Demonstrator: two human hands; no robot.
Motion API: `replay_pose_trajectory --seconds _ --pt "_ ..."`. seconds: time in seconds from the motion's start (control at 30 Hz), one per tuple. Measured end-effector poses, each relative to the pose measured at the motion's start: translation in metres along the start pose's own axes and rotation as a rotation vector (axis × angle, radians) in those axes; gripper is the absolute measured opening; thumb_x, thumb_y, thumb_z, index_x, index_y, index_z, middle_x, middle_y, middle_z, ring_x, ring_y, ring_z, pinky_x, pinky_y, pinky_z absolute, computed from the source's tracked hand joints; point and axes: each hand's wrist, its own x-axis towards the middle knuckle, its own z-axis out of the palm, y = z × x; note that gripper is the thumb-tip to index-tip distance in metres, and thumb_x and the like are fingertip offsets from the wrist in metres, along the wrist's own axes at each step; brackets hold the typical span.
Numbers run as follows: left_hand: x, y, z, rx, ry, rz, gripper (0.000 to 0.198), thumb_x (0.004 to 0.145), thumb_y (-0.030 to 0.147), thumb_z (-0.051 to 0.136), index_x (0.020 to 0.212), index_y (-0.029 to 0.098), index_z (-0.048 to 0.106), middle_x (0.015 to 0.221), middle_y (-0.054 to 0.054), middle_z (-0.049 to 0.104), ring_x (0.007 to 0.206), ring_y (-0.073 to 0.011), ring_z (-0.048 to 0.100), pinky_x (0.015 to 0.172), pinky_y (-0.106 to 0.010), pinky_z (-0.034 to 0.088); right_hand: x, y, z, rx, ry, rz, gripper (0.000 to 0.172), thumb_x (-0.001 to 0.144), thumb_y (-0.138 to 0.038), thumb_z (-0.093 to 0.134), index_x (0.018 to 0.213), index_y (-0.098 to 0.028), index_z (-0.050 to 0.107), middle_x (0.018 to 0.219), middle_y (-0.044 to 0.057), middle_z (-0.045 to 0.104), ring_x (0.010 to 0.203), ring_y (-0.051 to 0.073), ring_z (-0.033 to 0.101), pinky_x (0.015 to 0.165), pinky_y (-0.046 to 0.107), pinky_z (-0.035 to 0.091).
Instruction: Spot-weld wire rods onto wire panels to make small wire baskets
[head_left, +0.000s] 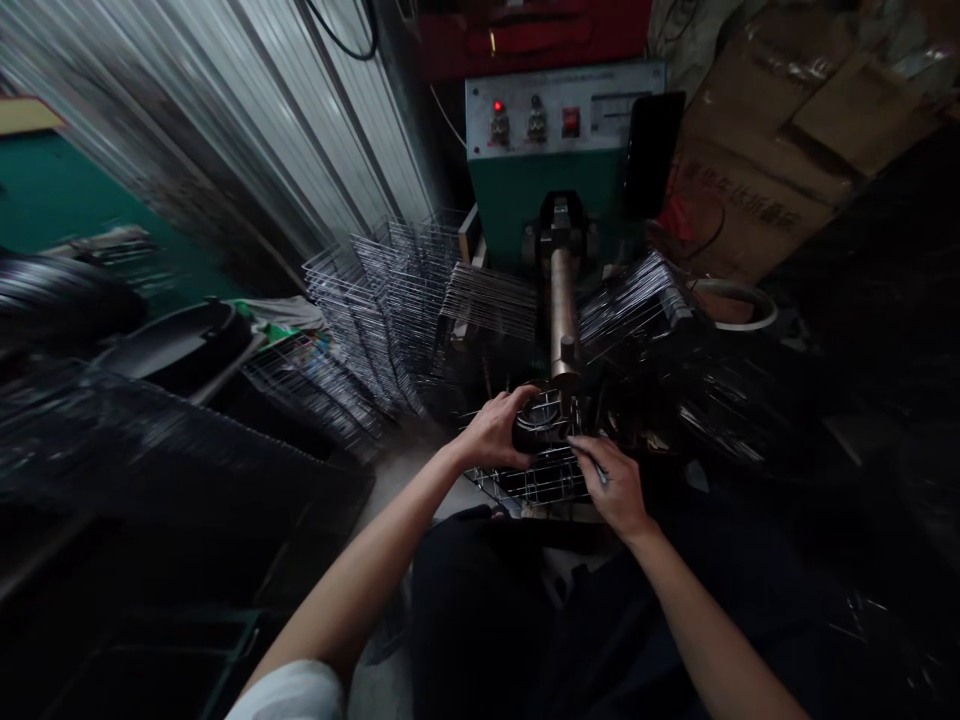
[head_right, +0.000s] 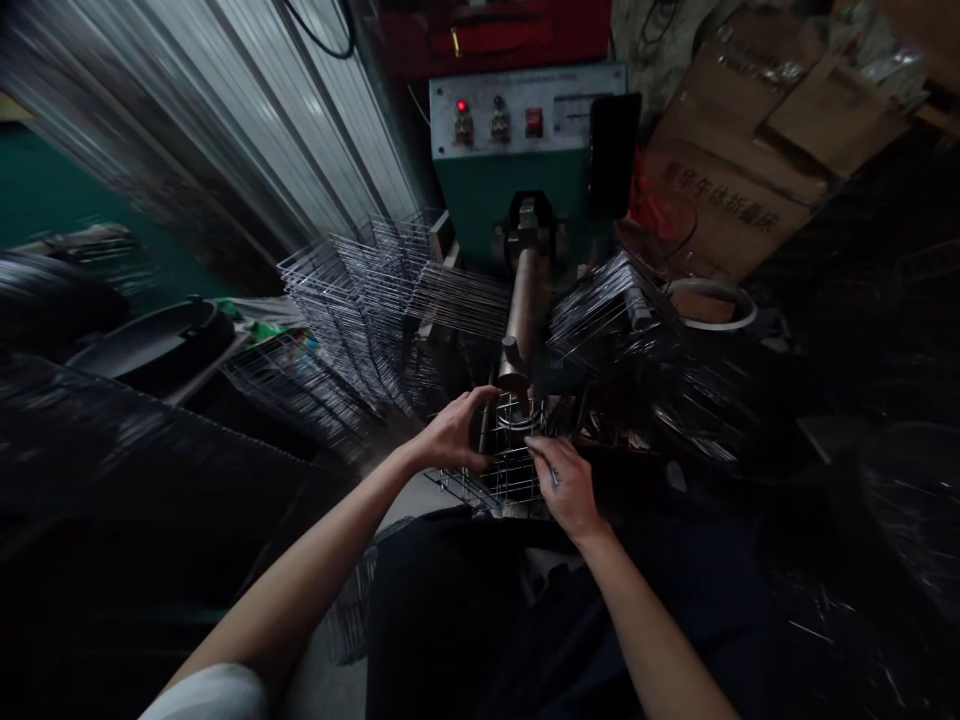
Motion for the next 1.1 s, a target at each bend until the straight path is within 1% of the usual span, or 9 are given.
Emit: replay_pose_trajectory --seconds 0.1,0.2,0.33,0.4,0.5,0.63,0.8,0.93,1.1 --pt "0.004 -0.007 -0.002 -0.033 0.007 -0.002 0.101 0.054 0.034 0.084 0.141 0.023 0.034 0.134 -0.01 0.055 0.121 -0.0336 0.054 0.105 -0.047 0.042 0.008 0.003 0.004 -0.014 -0.011 -0.008 0.024 0.097 -0.019 0.054 0.112 -0.025 0.071 0.1 0.004 0.075 0.092 0.02 0.07 0.09 0.037 0.054" --pt "0.006 -0.01 -0.002 -0.008 0.005 -0.027 0.103 0.052 0.034 0.084 0.142 0.022 0.034 0.133 -0.011 0.056 0.12 -0.035 0.054 0.104 -0.048 0.042 0.012 0.005 0.007 -0.018 -0.014 -0.002 0.024 0.097 -0.02 0.053 0.111 -0.025 0.072 0.1 0.005 0.075 0.091 0.02 0.07 0.09 0.037 0.054" --pt "0.005 -0.006 -0.002 0.018 0.022 -0.016 0.095 0.057 0.038 0.082 0.14 0.023 0.038 0.134 -0.01 0.055 0.115 -0.0331 0.056 0.1 -0.046 0.044 0.012 0.006 0.008 0.003 -0.007 0.027 0.021 0.097 -0.021 0.054 0.109 -0.025 0.071 0.101 0.004 0.074 0.093 0.02 0.069 0.09 0.035 0.054" --pt "0.004 -0.003 -0.002 0.028 0.032 -0.039 0.094 0.058 0.038 0.081 0.14 0.024 0.038 0.132 -0.01 0.056 0.114 -0.0335 0.056 0.098 -0.047 0.045 0.012 0.005 0.007 0.017 -0.001 0.047 0.02 0.097 -0.022 0.054 0.109 -0.025 0.07 0.101 0.004 0.073 0.093 0.019 0.069 0.088 0.034 0.054" --pt "0.005 -0.005 -0.003 0.023 0.037 -0.073 0.099 0.055 0.038 0.083 0.142 0.025 0.036 0.131 -0.011 0.058 0.115 -0.0357 0.055 0.098 -0.049 0.043 0.015 0.006 0.006 0.0 0.042 0.1 0.015 0.097 -0.026 0.056 0.107 -0.023 0.067 0.1 0.005 0.071 0.092 0.02 0.067 0.085 0.033 0.053" --pt "0.016 -0.016 -0.003 -0.061 0.04 -0.051 0.105 0.053 0.038 0.085 0.143 0.025 0.032 0.135 -0.011 0.057 0.121 -0.0358 0.054 0.102 -0.049 0.042 0.025 0.014 0.007 -0.053 0.121 0.124 0.01 0.094 -0.031 0.062 0.097 -0.022 0.063 0.09 0.004 0.067 0.085 0.02 0.064 0.08 0.032 0.051" --pt "0.03 -0.026 -0.003 -0.054 0.035 -0.004 0.104 0.053 0.034 0.083 0.144 0.024 0.033 0.135 -0.01 0.054 0.12 -0.0347 0.053 0.103 -0.047 0.042 0.033 0.028 0.007 -0.052 0.06 0.083 0.009 0.094 -0.029 0.062 0.092 -0.022 0.066 0.093 0.005 0.067 0.088 0.021 0.064 0.08 0.033 0.05" --pt "0.032 -0.028 -0.004 -0.058 0.038 0.014 0.104 0.054 0.032 0.082 0.144 0.023 0.032 0.134 -0.01 0.054 0.12 -0.0341 0.053 0.102 -0.047 0.043 0.03 0.037 0.004 -0.066 0.012 0.099 0.009 0.094 -0.031 0.062 0.092 -0.023 0.067 0.094 0.004 0.067 0.088 0.02 0.064 0.08 0.033 0.049" --pt "0.034 -0.033 -0.007 -0.054 0.037 0.019 0.105 0.053 0.033 0.083 0.145 0.024 0.032 0.136 -0.01 0.054 0.12 -0.0346 0.054 0.102 -0.047 0.043 0.027 0.043 0.004 -0.056 0.011 0.106 0.014 0.095 -0.031 0.059 0.088 -0.022 0.066 0.089 0.004 0.067 0.084 0.02 0.064 0.077 0.032 0.049"
